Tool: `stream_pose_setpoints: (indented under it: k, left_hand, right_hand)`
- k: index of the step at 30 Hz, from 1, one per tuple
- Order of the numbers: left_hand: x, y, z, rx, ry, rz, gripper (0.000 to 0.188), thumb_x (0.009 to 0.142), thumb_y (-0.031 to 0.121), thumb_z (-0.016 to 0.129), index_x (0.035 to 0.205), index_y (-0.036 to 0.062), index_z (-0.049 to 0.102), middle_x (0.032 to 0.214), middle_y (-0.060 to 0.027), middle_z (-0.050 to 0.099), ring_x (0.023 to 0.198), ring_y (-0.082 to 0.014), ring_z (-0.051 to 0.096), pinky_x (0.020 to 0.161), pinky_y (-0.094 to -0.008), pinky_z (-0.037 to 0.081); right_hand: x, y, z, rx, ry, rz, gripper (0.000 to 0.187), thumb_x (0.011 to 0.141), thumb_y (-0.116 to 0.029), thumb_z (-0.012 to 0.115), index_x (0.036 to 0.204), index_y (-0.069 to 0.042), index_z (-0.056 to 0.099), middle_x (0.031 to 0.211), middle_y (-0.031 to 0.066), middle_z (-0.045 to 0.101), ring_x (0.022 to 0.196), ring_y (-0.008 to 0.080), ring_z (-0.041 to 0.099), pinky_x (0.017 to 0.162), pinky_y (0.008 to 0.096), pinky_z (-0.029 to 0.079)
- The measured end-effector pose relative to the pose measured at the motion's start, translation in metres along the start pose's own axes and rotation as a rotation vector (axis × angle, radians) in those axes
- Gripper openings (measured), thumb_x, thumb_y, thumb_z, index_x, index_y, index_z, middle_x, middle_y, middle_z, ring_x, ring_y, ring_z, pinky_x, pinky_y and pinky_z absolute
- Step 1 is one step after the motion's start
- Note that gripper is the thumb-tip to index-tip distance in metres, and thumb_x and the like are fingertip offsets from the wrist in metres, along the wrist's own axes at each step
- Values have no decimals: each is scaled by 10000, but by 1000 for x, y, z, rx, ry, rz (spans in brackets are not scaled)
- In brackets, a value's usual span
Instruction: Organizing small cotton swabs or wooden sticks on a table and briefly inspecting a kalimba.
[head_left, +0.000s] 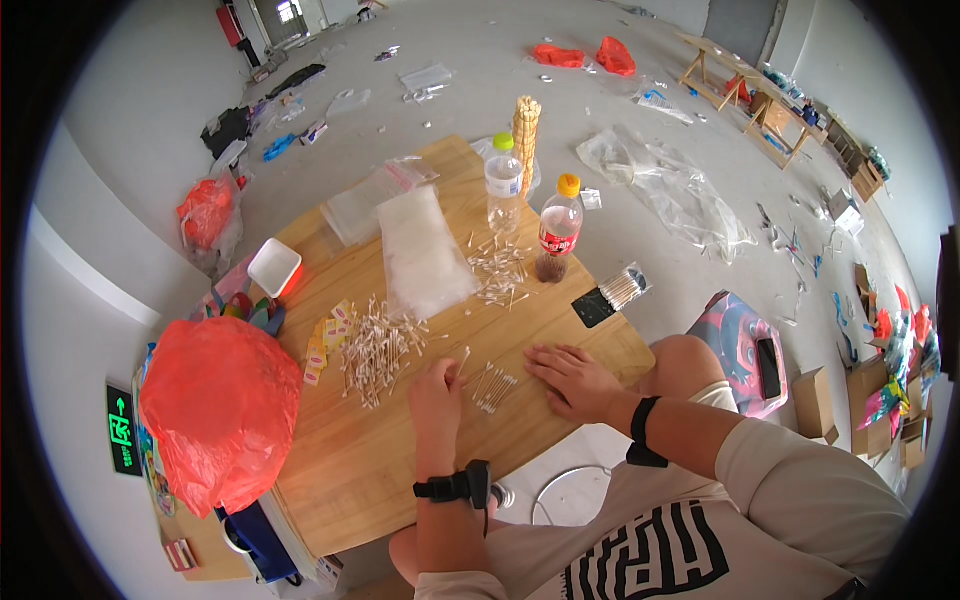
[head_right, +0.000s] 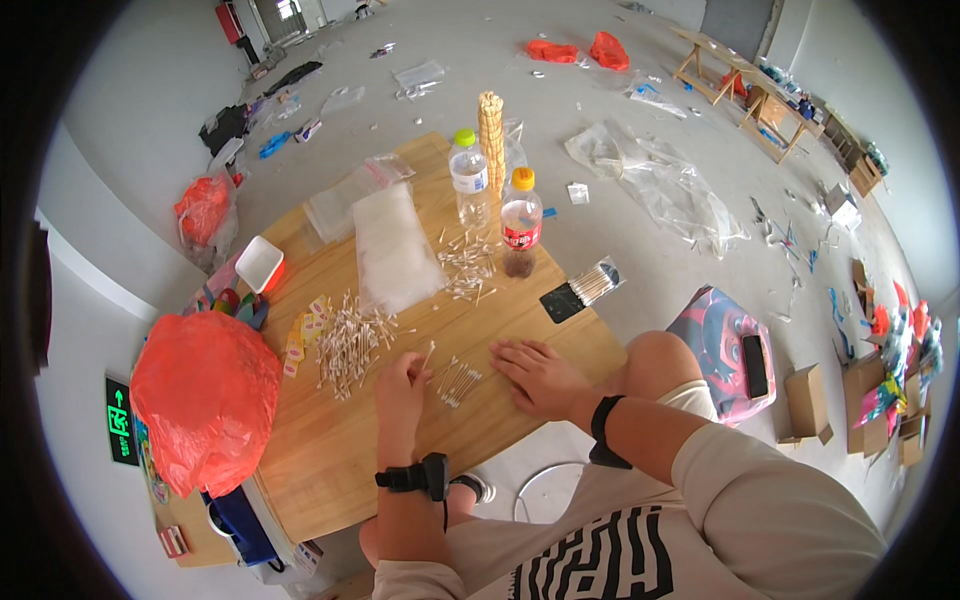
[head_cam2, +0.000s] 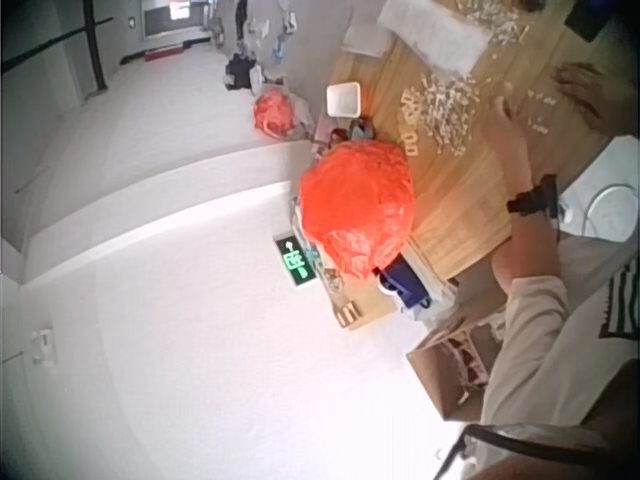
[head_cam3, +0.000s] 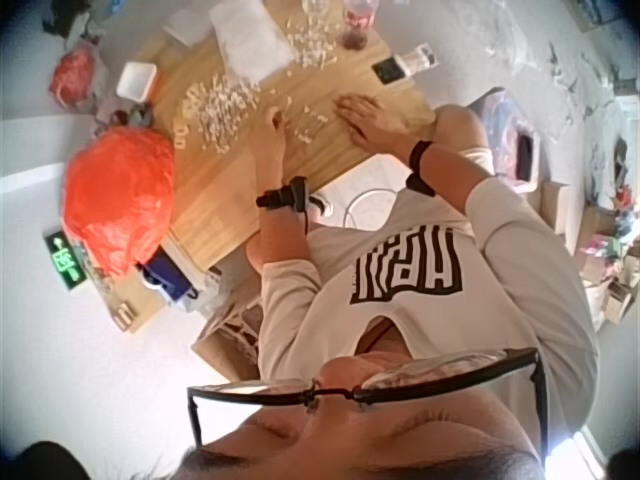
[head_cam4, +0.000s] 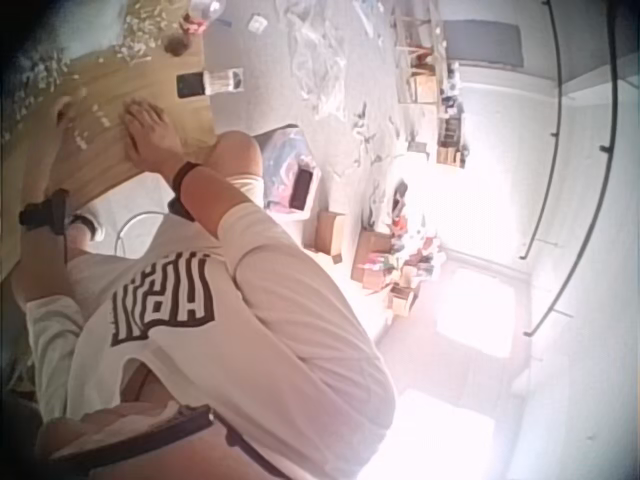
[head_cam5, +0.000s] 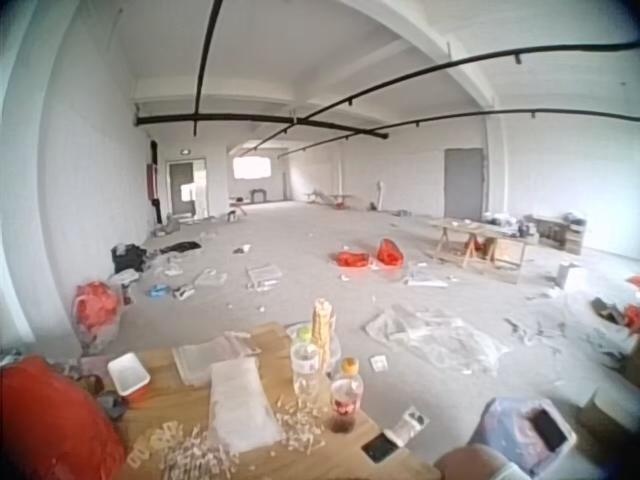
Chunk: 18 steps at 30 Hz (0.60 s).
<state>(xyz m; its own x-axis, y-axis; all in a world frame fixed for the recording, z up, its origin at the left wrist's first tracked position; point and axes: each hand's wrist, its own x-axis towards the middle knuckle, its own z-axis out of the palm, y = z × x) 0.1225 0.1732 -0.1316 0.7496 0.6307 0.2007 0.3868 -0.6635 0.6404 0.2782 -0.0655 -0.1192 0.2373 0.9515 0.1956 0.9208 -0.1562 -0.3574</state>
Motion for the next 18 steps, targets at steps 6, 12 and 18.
stream_pose_setpoints:
  k: [6, 12, 18]
  left_hand:
    - [2, 10, -12, -68, -172, 44, 168, 805, 106, 810, 924, 84, 692, 859, -65, 688, 833, -303, 667, 738, -435, 502]
    - [-4, 6, 0, 107, -112, 139, 134, 822, 133, 789, 885, 81, 684, 815, -58, 693, 810, -282, 658, 752, -420, 489]
    - [-3, 13, 1, 171, -103, 107, 104, 856, 159, 746, 901, 122, 660, 784, -24, 667, 857, -270, 655, 781, -443, 458]
  right_hand:
    - [-2, 3, 2, -1, 17, 3, 597, 895, -151, 613, 1477, -74, 505, 1574, 110, 464, 1467, 284, 430, 1213, 484, 322]
    - [-1, 0, 1, 2, 15, 5, 595, 896, -153, 616, 1476, -78, 507, 1576, 105, 464, 1469, 282, 426, 1214, 482, 320]
    - [-2, 1, 1, 14, 7, 12, 598, 900, -153, 616, 1483, -81, 503, 1580, 106, 459, 1475, 282, 417, 1221, 482, 310]
